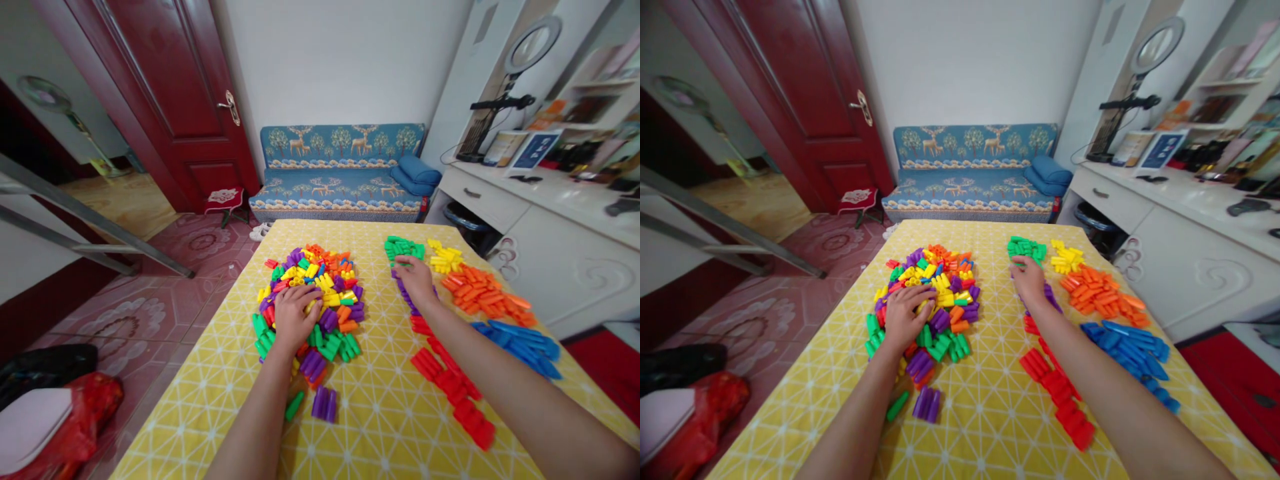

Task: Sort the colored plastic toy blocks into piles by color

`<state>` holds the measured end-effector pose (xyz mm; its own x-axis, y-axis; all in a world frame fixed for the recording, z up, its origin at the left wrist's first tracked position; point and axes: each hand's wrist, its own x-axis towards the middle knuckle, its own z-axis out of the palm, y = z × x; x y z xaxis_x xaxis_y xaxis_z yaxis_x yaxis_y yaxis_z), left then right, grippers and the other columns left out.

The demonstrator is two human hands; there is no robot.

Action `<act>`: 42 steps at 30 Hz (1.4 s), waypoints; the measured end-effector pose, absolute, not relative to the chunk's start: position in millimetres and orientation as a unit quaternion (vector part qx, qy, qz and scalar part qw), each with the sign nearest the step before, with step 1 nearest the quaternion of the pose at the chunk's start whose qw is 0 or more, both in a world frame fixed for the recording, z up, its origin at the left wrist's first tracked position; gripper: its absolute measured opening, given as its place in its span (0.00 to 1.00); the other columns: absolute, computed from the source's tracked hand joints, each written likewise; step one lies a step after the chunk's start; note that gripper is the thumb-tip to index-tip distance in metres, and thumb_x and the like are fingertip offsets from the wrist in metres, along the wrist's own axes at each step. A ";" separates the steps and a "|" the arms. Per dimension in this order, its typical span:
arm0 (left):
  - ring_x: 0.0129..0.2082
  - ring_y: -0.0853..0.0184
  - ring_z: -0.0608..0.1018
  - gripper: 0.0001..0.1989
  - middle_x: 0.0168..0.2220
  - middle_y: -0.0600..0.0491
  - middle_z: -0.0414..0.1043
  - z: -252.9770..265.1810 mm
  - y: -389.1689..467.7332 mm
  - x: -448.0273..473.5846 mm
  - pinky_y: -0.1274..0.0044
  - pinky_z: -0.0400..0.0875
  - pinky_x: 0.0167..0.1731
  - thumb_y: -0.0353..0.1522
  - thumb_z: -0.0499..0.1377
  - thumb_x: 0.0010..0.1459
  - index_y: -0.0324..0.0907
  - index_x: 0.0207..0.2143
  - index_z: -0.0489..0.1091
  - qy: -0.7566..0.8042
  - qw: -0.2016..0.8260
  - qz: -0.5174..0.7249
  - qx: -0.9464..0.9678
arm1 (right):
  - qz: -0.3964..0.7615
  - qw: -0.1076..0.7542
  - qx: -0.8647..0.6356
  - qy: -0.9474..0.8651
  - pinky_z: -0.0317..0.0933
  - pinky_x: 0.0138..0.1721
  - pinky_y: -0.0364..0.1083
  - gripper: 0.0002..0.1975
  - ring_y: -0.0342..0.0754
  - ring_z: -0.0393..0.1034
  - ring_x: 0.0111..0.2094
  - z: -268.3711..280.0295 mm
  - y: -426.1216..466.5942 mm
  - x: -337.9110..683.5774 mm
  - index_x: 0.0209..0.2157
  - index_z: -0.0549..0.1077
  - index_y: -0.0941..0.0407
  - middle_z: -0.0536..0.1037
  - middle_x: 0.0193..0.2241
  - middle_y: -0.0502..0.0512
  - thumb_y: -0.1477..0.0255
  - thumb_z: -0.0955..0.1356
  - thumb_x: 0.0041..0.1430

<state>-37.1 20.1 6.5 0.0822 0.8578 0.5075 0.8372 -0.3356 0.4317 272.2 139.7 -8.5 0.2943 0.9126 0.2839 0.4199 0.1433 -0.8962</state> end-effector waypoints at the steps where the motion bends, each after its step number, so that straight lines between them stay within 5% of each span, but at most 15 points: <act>1: 0.52 0.60 0.74 0.10 0.50 0.57 0.77 6.4 20.1 -37.1 0.62 0.60 0.54 0.37 0.58 0.61 0.54 0.42 0.77 0.577 0.015 0.358 0.734 | 0.258 0.512 -0.587 -0.572 0.70 0.39 0.52 0.16 0.52 0.76 0.36 -11.4 127.9 255.8 0.41 0.76 0.58 0.80 0.37 0.60 0.68 0.68 0.49; 8: 0.51 0.60 0.74 0.10 0.49 0.57 0.77 6.3 19.4 -37.5 0.62 0.60 0.54 0.37 0.57 0.61 0.54 0.42 0.77 0.577 0.013 0.360 0.733 | 0.255 0.464 -0.489 -0.693 0.56 0.60 0.56 0.28 0.55 0.65 0.57 -34.3 59.7 167.7 0.52 0.73 0.57 0.73 0.54 0.61 0.76 0.66 0.45; 14: 0.51 0.60 0.74 0.11 0.49 0.56 0.77 6.5 18.7 -37.1 0.62 0.59 0.55 0.36 0.56 0.61 0.54 0.42 0.77 0.580 0.012 0.360 0.731 | 0.186 0.476 -0.538 -0.670 0.60 0.56 0.58 0.24 0.56 0.67 0.52 -40.1 32.5 159.6 0.53 0.71 0.55 0.75 0.49 0.59 0.73 0.64 0.52; 22: 0.51 0.61 0.74 0.10 0.49 0.58 0.77 5.5 19.6 -38.2 0.63 0.59 0.55 0.36 0.58 0.60 0.54 0.42 0.77 0.582 0.010 0.361 0.729 | 0.261 0.516 -0.523 -0.626 0.67 0.50 0.54 0.37 0.54 0.68 0.52 -40.7 4.5 153.5 0.62 0.55 0.56 0.68 0.54 0.64 0.75 0.66 0.49; 28: 0.51 0.60 0.74 0.10 0.49 0.56 0.77 5.9 19.2 -38.3 0.62 0.60 0.54 0.37 0.57 0.61 0.53 0.42 0.77 0.581 0.019 0.359 0.731 | 0.138 0.463 -0.545 -0.685 0.57 0.59 0.60 0.27 0.58 0.60 0.57 -30.0 -16.6 166.8 0.53 0.66 0.54 0.67 0.54 0.63 0.71 0.69 0.50; 32: 0.51 0.60 0.74 0.10 0.49 0.56 0.77 5.8 19.2 -38.1 0.62 0.60 0.54 0.37 0.57 0.61 0.53 0.42 0.77 0.580 0.015 0.360 0.730 | 0.114 0.369 -0.566 -0.729 0.63 0.50 0.56 0.11 0.58 0.68 0.48 -11.9 -25.3 182.2 0.40 0.75 0.52 0.74 0.43 0.60 0.66 0.69 0.53; 38: 0.51 0.60 0.74 0.11 0.49 0.56 0.77 6.0 18.7 -37.8 0.63 0.60 0.54 0.37 0.57 0.61 0.54 0.43 0.77 0.581 0.010 0.358 0.731 | 0.173 0.250 -0.598 -0.742 0.63 0.37 0.48 0.19 0.53 0.73 0.37 -1.8 -20.1 200.7 0.45 0.76 0.48 0.80 0.37 0.54 0.71 0.72 0.47; 42: 0.51 0.60 0.75 0.11 0.49 0.56 0.77 5.4 19.3 -38.2 0.63 0.60 0.54 0.37 0.57 0.61 0.53 0.42 0.77 0.579 0.007 0.360 0.732 | 0.262 0.256 -0.577 -0.730 0.62 0.32 0.46 0.16 0.51 0.74 0.32 -6.4 -16.6 204.1 0.42 0.78 0.49 0.81 0.34 0.52 0.70 0.72 0.47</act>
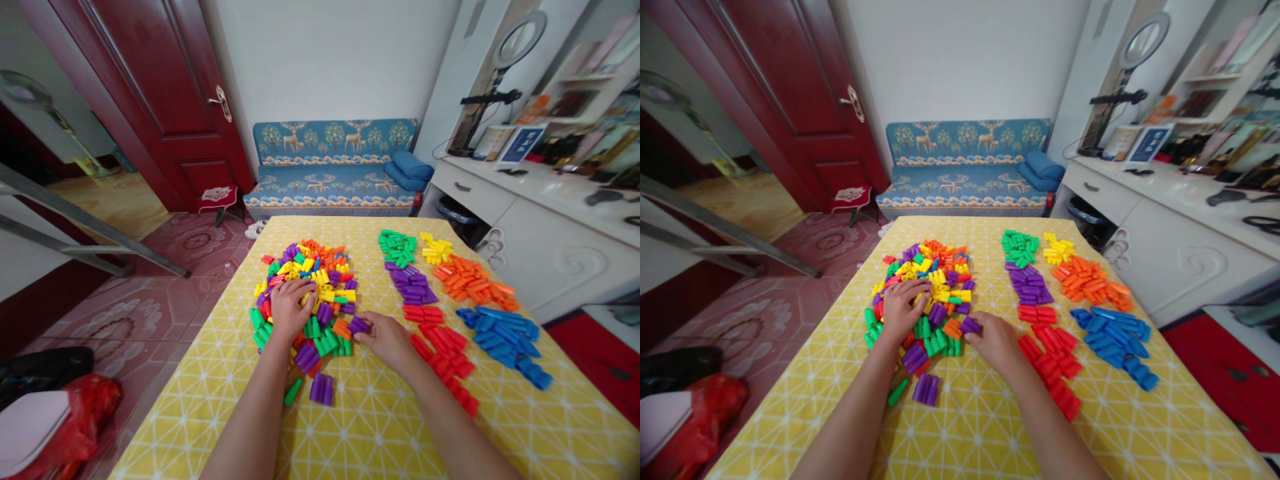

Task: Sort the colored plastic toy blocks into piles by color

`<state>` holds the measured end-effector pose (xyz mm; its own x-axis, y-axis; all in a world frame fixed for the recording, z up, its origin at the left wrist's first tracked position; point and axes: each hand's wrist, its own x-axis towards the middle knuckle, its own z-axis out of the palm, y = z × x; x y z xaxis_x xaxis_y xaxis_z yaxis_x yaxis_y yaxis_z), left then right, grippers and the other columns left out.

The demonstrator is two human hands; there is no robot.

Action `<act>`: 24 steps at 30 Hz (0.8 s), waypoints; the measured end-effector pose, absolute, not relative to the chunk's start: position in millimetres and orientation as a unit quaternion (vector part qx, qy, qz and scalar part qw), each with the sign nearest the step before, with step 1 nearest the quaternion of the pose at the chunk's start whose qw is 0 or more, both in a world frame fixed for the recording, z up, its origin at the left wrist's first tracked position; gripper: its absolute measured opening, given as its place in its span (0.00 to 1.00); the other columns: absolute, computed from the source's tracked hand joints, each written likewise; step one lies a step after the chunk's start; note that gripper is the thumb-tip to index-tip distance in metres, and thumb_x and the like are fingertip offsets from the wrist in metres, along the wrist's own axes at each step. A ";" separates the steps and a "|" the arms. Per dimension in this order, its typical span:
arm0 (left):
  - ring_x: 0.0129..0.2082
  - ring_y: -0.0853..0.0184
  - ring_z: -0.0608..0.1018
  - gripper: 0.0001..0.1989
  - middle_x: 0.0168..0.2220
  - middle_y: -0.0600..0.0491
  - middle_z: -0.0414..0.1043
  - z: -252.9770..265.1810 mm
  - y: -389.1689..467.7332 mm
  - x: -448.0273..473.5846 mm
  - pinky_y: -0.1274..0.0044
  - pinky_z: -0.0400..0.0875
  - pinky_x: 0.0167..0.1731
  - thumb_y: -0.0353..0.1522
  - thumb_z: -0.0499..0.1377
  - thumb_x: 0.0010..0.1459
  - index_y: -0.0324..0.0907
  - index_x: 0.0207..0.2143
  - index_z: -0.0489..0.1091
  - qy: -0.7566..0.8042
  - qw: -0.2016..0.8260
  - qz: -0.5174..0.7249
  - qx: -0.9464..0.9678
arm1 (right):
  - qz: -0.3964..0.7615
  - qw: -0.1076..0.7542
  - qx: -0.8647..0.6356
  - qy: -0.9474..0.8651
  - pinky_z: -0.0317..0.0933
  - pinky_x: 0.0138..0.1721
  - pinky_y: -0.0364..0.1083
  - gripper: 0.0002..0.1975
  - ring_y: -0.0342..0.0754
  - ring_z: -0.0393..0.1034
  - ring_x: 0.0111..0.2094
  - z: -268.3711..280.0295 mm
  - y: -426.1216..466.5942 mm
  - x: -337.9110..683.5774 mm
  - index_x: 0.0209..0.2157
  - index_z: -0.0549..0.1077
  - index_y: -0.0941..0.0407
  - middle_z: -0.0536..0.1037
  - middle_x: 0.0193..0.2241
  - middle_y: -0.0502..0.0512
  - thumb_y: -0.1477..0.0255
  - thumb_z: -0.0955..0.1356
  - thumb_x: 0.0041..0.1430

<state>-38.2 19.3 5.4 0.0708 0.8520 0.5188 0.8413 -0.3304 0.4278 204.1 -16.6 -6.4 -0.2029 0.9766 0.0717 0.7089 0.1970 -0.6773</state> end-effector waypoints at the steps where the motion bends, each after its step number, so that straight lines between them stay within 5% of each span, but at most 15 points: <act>1: 0.51 0.59 0.75 0.11 0.49 0.56 0.77 5.1 19.6 -38.3 0.62 0.60 0.54 0.37 0.57 0.61 0.53 0.42 0.78 0.579 0.007 0.362 0.731 | 0.284 0.270 -0.573 -0.720 0.61 0.31 0.46 0.15 0.50 0.73 0.30 -6.8 -16.1 204.0 0.41 0.78 0.50 0.81 0.32 0.52 0.70 0.72 0.48; 8: 0.51 0.60 0.74 0.11 0.49 0.56 0.77 3.5 20.7 -39.2 0.62 0.60 0.54 0.38 0.57 0.61 0.53 0.42 0.77 0.576 0.007 0.363 0.733 | 0.355 0.389 -0.573 -0.628 0.64 0.30 0.45 0.15 0.48 0.72 0.28 7.5 -11.8 209.9 0.39 0.78 0.53 0.81 0.31 0.53 0.71 0.72 0.45; 14: 0.51 0.59 0.74 0.11 0.49 0.56 0.77 4.9 19.4 -39.6 0.62 0.60 0.54 0.39 0.57 0.61 0.53 0.42 0.77 0.572 0.015 0.363 0.735 | 0.533 0.451 -0.488 -0.525 0.63 0.24 0.43 0.18 0.47 0.73 0.27 10.9 -12.4 202.1 0.39 0.75 0.56 0.81 0.32 0.55 0.65 0.73 0.44; 21: 0.58 0.56 0.68 0.09 0.52 0.55 0.75 15.7 12.2 -42.3 0.55 0.50 0.61 0.40 0.59 0.60 0.54 0.39 0.79 0.553 0.014 0.388 0.737 | 0.510 0.515 -0.474 -0.501 0.68 0.28 0.45 0.18 0.49 0.75 0.31 -0.6 -18.8 174.4 0.40 0.74 0.55 0.81 0.33 0.54 0.65 0.74 0.45; 24: 0.55 0.57 0.71 0.12 0.51 0.52 0.75 27.3 8.5 -41.0 0.59 0.57 0.60 0.42 0.62 0.57 0.52 0.43 0.78 0.497 0.068 0.399 0.768 | 0.501 0.521 -0.475 -0.502 0.70 0.32 0.47 0.19 0.50 0.76 0.34 -4.5 -19.9 168.9 0.42 0.73 0.55 0.80 0.36 0.56 0.65 0.73 0.47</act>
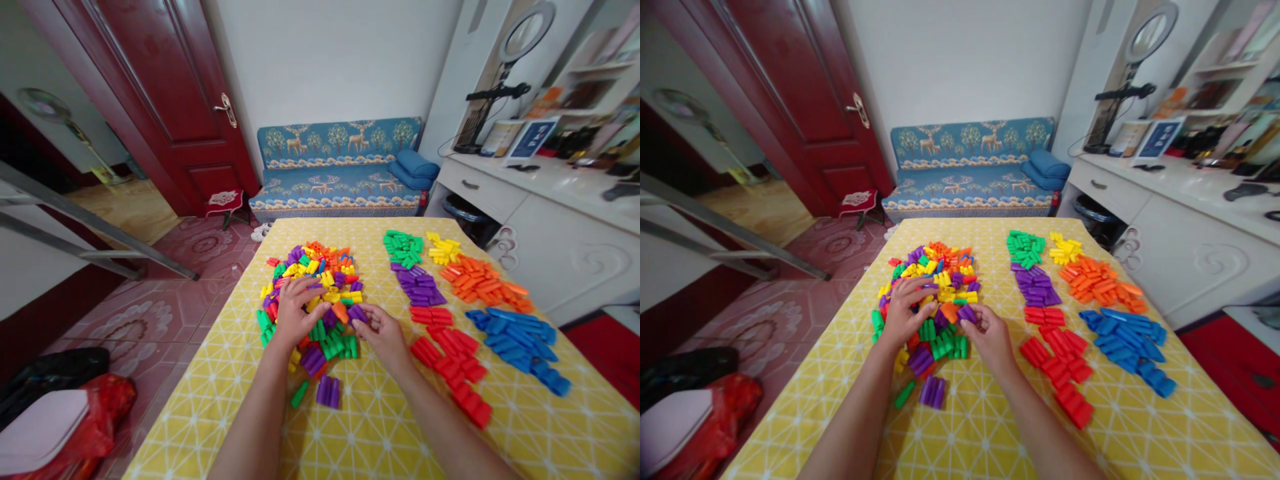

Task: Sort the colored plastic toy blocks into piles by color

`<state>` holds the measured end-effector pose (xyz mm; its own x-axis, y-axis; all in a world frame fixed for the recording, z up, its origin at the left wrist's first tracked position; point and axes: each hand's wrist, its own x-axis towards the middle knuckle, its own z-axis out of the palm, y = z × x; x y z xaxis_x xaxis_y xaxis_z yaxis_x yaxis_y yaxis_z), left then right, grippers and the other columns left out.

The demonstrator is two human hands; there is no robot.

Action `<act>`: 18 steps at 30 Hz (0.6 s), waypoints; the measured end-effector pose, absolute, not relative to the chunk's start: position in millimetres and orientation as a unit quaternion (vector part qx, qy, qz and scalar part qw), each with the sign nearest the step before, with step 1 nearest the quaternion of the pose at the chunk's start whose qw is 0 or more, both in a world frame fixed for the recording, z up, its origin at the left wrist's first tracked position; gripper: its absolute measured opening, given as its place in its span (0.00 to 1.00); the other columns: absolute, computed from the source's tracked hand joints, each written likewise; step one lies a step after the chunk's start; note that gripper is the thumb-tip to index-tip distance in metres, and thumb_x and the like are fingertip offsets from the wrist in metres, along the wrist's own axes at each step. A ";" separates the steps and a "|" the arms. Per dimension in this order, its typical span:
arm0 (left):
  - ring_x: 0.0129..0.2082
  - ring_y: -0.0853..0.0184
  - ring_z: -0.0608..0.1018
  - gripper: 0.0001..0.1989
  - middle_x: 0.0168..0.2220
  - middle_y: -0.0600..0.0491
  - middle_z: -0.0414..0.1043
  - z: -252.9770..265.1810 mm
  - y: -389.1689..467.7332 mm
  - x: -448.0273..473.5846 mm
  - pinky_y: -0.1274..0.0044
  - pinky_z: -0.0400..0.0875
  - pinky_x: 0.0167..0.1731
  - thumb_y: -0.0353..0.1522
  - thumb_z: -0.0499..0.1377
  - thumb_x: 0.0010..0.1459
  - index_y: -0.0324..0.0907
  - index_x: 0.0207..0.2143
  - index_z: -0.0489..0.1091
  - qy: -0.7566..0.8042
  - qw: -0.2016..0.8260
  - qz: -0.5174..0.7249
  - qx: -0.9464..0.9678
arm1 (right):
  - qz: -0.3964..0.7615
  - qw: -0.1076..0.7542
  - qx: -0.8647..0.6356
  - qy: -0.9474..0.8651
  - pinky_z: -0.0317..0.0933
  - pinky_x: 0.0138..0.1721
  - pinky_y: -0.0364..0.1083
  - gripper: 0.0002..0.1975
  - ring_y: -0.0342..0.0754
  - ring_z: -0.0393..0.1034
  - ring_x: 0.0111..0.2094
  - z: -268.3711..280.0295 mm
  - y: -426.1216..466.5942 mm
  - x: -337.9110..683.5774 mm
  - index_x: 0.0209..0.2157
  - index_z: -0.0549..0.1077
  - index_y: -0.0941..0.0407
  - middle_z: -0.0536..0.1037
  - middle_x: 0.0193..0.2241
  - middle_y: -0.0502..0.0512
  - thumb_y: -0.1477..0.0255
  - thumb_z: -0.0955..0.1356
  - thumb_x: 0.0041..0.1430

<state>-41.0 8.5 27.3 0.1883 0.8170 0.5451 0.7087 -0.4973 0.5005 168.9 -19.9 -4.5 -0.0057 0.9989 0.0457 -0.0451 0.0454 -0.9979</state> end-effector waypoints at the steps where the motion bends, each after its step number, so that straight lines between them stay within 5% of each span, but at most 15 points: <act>1: 0.53 0.57 0.73 0.15 0.51 0.51 0.75 31.3 7.3 -39.3 0.61 0.61 0.58 0.43 0.64 0.55 0.51 0.44 0.77 0.473 0.097 0.397 0.780 | 0.496 0.524 -0.477 -0.502 0.70 0.34 0.48 0.19 0.51 0.76 0.35 -5.2 -20.1 167.9 0.42 0.73 0.56 0.80 0.37 0.57 0.65 0.73 0.48; 4: 0.51 0.57 0.75 0.23 0.49 0.48 0.76 41.2 3.7 -31.3 0.65 0.68 0.53 0.44 0.67 0.50 0.49 0.48 0.75 0.426 0.175 0.373 0.805 | 0.486 0.536 -0.478 -0.498 0.70 0.38 0.48 0.19 0.51 0.76 0.38 -5.8 -21.5 166.1 0.42 0.72 0.55 0.80 0.38 0.57 0.64 0.73 0.49; 10: 0.39 0.61 0.79 0.12 0.38 0.47 0.78 49.1 0.0 -18.6 0.71 0.72 0.40 0.41 0.62 0.57 0.44 0.37 0.78 0.413 0.253 0.381 0.788 | 0.534 0.526 -0.461 -0.475 0.66 0.26 0.43 0.19 0.44 0.72 0.25 -1.9 -24.3 165.6 0.43 0.72 0.54 0.80 0.32 0.52 0.62 0.72 0.50; 18: 0.27 0.66 0.76 0.13 0.28 0.52 0.75 41.6 1.0 -10.6 0.77 0.69 0.28 0.41 0.60 0.58 0.39 0.32 0.75 0.455 0.339 0.416 0.711 | 0.589 0.534 -0.425 -0.433 0.62 0.24 0.42 0.16 0.42 0.67 0.20 3.5 -25.4 165.3 0.38 0.73 0.54 0.74 0.21 0.47 0.60 0.72 0.51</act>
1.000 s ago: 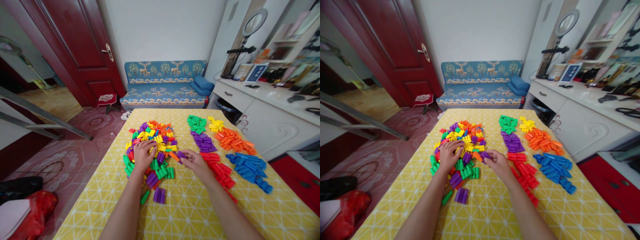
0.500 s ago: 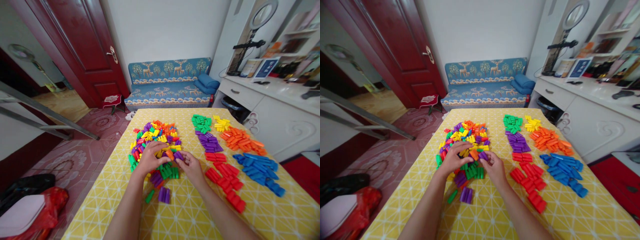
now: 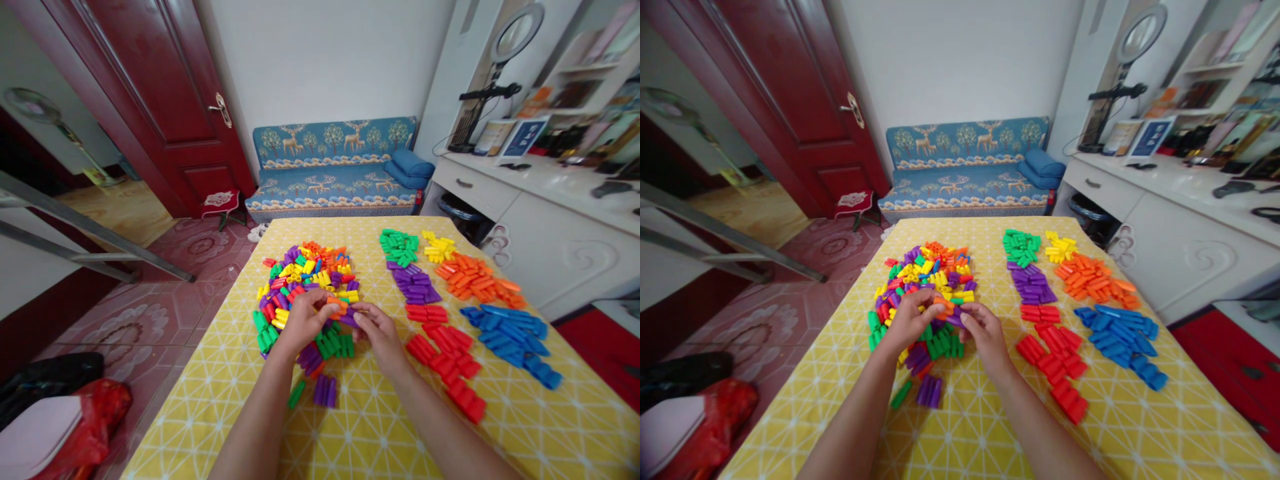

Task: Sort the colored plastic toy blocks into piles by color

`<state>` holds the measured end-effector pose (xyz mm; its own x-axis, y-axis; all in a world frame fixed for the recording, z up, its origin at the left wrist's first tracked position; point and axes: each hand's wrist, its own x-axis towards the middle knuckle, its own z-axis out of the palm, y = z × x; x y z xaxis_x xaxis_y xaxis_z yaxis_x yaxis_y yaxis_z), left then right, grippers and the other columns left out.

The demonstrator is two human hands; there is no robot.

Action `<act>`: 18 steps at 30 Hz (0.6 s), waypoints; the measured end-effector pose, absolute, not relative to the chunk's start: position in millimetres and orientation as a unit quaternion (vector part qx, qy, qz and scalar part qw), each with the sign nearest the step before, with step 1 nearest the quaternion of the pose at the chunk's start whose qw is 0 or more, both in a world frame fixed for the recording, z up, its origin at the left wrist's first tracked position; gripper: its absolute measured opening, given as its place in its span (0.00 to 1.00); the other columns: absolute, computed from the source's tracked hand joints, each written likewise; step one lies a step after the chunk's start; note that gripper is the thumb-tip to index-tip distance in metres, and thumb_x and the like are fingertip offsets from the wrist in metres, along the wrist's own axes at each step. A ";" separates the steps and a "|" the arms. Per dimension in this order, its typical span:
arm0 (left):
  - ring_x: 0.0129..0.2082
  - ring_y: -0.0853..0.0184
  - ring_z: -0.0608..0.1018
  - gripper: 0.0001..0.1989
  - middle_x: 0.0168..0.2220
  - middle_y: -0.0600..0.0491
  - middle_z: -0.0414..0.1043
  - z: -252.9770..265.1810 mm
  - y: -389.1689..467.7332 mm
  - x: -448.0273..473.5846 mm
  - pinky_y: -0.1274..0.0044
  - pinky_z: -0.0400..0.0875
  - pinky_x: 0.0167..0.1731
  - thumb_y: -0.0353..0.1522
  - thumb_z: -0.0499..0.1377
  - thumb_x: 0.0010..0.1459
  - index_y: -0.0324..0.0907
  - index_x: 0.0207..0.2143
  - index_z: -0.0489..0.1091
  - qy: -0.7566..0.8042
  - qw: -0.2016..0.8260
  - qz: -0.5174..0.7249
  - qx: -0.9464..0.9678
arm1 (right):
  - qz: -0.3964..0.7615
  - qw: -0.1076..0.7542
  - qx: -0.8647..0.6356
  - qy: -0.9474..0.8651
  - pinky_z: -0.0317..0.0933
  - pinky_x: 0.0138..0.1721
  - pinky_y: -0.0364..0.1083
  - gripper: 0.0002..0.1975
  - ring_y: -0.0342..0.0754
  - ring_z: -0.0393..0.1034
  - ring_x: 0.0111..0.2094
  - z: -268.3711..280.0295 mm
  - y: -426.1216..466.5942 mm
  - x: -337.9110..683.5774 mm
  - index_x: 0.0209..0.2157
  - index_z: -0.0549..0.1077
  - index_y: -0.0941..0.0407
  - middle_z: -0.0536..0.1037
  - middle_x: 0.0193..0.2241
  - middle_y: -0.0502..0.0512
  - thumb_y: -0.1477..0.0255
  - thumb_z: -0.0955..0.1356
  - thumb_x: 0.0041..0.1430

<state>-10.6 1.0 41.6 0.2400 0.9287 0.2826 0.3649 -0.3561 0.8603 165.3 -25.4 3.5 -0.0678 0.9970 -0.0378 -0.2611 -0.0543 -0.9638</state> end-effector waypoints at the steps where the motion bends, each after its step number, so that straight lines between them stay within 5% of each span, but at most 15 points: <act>1: 0.27 0.66 0.76 0.14 0.27 0.52 0.75 40.4 1.6 -10.7 0.77 0.69 0.28 0.41 0.60 0.58 0.39 0.31 0.74 0.453 0.352 0.421 0.703 | 0.596 0.538 -0.421 -0.423 0.62 0.24 0.42 0.15 0.42 0.67 0.20 1.9 -25.5 165.4 0.38 0.72 0.54 0.74 0.20 0.46 0.60 0.72 0.51; 8: 0.32 0.66 0.76 0.12 0.33 0.52 0.75 48.3 6.6 -33.5 0.76 0.71 0.34 0.40 0.59 0.59 0.40 0.37 0.74 0.523 0.203 0.583 0.587 | 0.526 0.616 -0.465 -0.357 0.64 0.25 0.41 0.14 0.41 0.67 0.21 -6.2 -21.7 174.3 0.36 0.69 0.53 0.73 0.22 0.45 0.61 0.72 0.51; 13: 0.40 0.62 0.76 0.08 0.38 0.51 0.76 43.3 11.7 -39.0 0.71 0.72 0.44 0.32 0.61 0.55 0.44 0.38 0.77 0.531 0.085 0.481 0.693 | 0.549 0.576 -0.444 -0.411 0.66 0.27 0.42 0.14 0.42 0.69 0.23 -3.6 -26.4 165.3 0.36 0.70 0.53 0.74 0.23 0.46 0.61 0.72 0.51; 18: 0.51 0.60 0.74 0.15 0.49 0.53 0.74 31.1 14.2 -34.7 0.65 0.67 0.54 0.20 0.55 0.46 0.45 0.30 0.78 0.535 0.090 0.415 0.731 | 0.572 0.560 -0.440 -0.408 0.66 0.23 0.41 0.21 0.45 0.72 0.30 -8.0 -27.9 164.1 0.38 0.67 0.52 0.77 0.33 0.49 0.61 0.75 0.45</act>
